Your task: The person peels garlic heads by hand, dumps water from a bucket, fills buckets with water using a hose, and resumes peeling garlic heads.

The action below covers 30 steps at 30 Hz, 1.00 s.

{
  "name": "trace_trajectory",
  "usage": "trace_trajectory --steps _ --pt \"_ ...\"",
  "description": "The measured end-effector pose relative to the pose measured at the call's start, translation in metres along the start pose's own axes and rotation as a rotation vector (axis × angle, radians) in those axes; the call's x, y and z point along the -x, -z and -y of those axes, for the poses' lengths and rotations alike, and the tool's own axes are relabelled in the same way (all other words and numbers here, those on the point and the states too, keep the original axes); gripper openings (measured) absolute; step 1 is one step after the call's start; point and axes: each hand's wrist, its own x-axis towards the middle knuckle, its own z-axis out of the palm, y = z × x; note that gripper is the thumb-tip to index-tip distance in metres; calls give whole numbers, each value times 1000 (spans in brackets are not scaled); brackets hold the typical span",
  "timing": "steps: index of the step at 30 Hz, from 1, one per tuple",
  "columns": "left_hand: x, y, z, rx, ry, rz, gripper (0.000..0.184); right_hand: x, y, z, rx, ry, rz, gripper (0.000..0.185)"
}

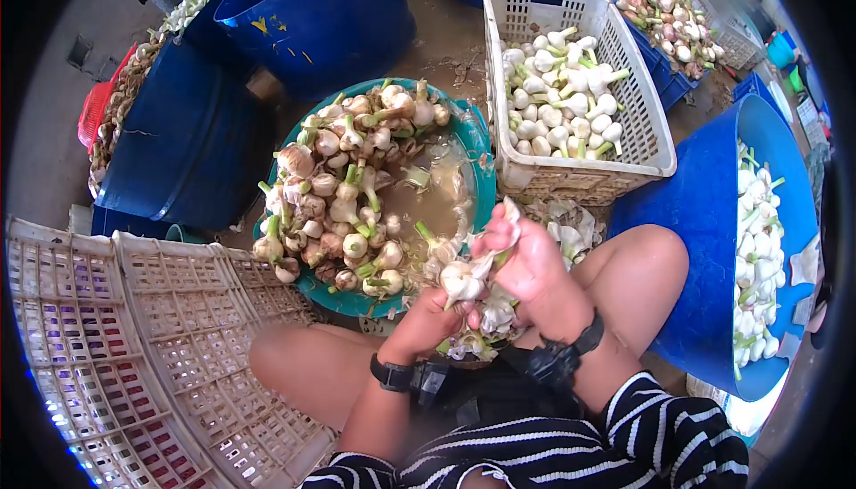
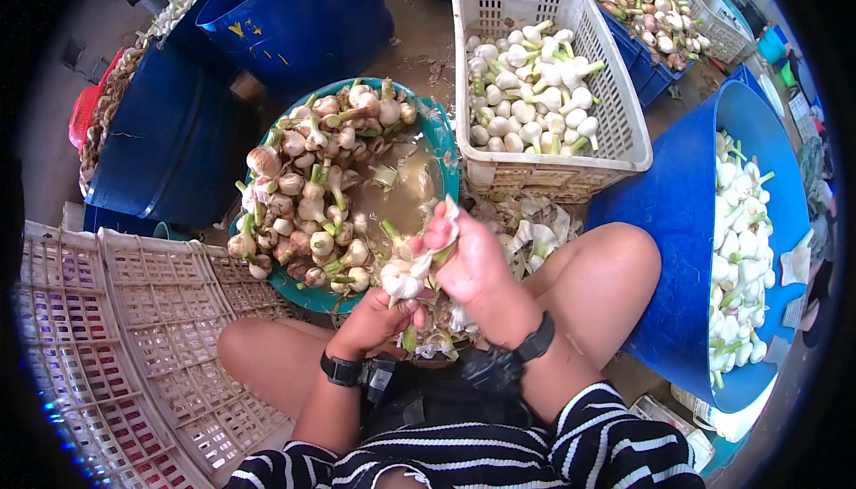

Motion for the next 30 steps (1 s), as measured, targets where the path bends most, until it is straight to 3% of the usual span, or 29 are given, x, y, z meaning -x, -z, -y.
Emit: trace_trajectory --steps 1,3,5,7,9,11,12,15,16,18,19,21,23,25,26,27,29,30 --pt "1 1 0 1 3 1 22 1 -5 12 13 -35 33 11" --pt "-1 3 -2 -406 -212 112 30 7 -22 30 -16 -82 -2 9" --pt "3 8 -15 -546 -230 143 41 19 -40 51 187 55 235 10" --pt "4 14 -13 -668 -237 -121 39 40 -60 81 271 349 401 10" --pt "3 19 -7 -676 -248 -248 49 43 -47 90 434 434 479 17" --pt "1 18 0 -702 -412 -490 52 31 -7 67 2051 660 288 31" --pt "-1 16 0 -834 -444 -510 56 28 7 54 2049 660 280 31" --pt "-2 4 -7 -914 -459 -441 60 15 28 10 1465 284 222 29" --pt "-4 -1 -8 -952 -471 -439 61 15 31 2 1464 286 219 29" --pt "-8 -6 -5 -840 -511 -487 62 14 32 -11 1107 -17 -1 22" --pt "-9 -7 -6 -723 -548 -536 62 14 32 -16 1100 -13 3 22" --pt "-5 -15 -7 -567 -512 -513 62 16 32 -23 1240 237 -18 22" --pt "-2 -15 -6 -401 -468 -487 61 15 36 -25 1234 262 -31 23" --pt "-3 -7 -10 -834 -711 -446 61 15 32 -18 902 52 -60 27" --pt "0 -7 -11 -1034 -707 -539 60 20 26 -15 992 80 -29 30" --pt "0 -9 -11 -1033 -707 -539 60 19 26 -16 993 80 -30 30" --pt "2 -20 -16 -1278 -649 -633 68 22 28 -23 1480 245 215 31" --pt "5 -22 -19 -1253 -665 -607 66 18 31 -29 1360 248 126 26"
